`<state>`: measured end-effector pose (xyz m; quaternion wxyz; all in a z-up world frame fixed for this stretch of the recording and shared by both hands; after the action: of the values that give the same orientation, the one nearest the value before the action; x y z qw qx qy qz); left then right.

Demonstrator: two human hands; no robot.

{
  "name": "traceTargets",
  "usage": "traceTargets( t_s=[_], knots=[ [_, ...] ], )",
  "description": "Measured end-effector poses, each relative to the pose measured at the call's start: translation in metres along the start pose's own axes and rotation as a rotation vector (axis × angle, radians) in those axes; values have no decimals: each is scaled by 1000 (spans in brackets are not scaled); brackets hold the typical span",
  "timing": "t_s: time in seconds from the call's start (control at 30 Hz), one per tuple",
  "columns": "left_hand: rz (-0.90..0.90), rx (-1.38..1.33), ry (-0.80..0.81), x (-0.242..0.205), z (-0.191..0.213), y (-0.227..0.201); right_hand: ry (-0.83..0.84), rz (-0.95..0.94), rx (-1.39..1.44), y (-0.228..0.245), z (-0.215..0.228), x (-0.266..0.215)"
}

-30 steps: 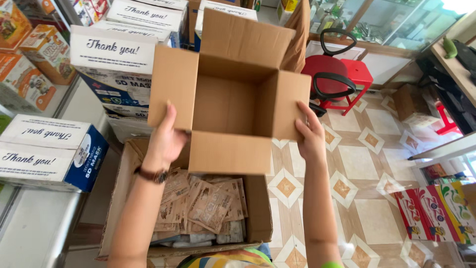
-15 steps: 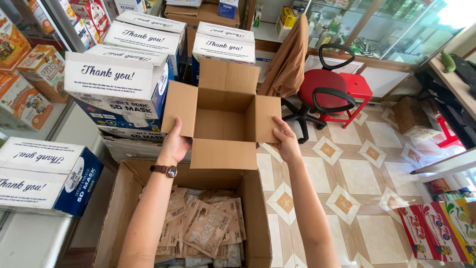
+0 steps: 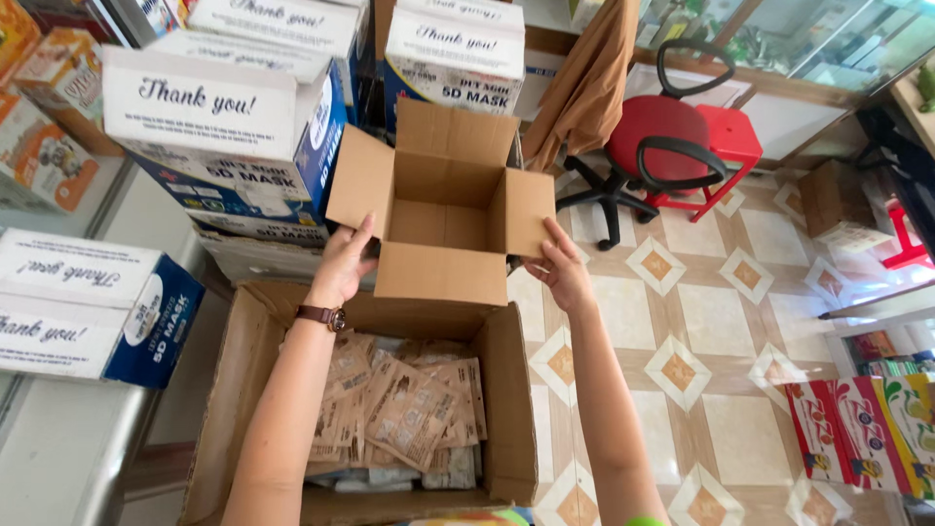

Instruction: The person packs individually wrapped face masks into a cardboard box. They repeatedly pick up packages from a larger container and place them into the box, arranging them in layers.

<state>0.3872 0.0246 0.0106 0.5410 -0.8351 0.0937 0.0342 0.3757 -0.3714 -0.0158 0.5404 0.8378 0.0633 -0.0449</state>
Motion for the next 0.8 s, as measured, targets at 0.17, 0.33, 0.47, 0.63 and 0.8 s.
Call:
traceTargets(
  t_s=[0.17,0.33,0.47,0.63,0.8],
  knots=[
    [-239,-80,-165,-53,43,2,-31,110,61,16,-1,-53],
    [-134,-42,-416,-88,115,108,-158,241,202,-3,7,-118],
    [349,1001,-34,-101,87,237,-257,153,82,-60,-5,-162],
    [630,1527,647,-160,19,309,-169,49,-430,-121,-32,-204],
    [501,1862,810,-198,-5,296,-110,28,-499,-148,-30,-217]
  ],
)
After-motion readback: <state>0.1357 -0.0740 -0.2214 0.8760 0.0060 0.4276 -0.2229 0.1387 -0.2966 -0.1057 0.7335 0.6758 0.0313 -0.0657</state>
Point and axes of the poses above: each hand's wrist, its own x-axis towards the middle knuckle, its own z-axis out of the back of the hand, y = z × x, the point moved 6 cm from there along x, towards the middle knuckle, and after that the axes turned 1 degree about y, right-handed, at the moved point
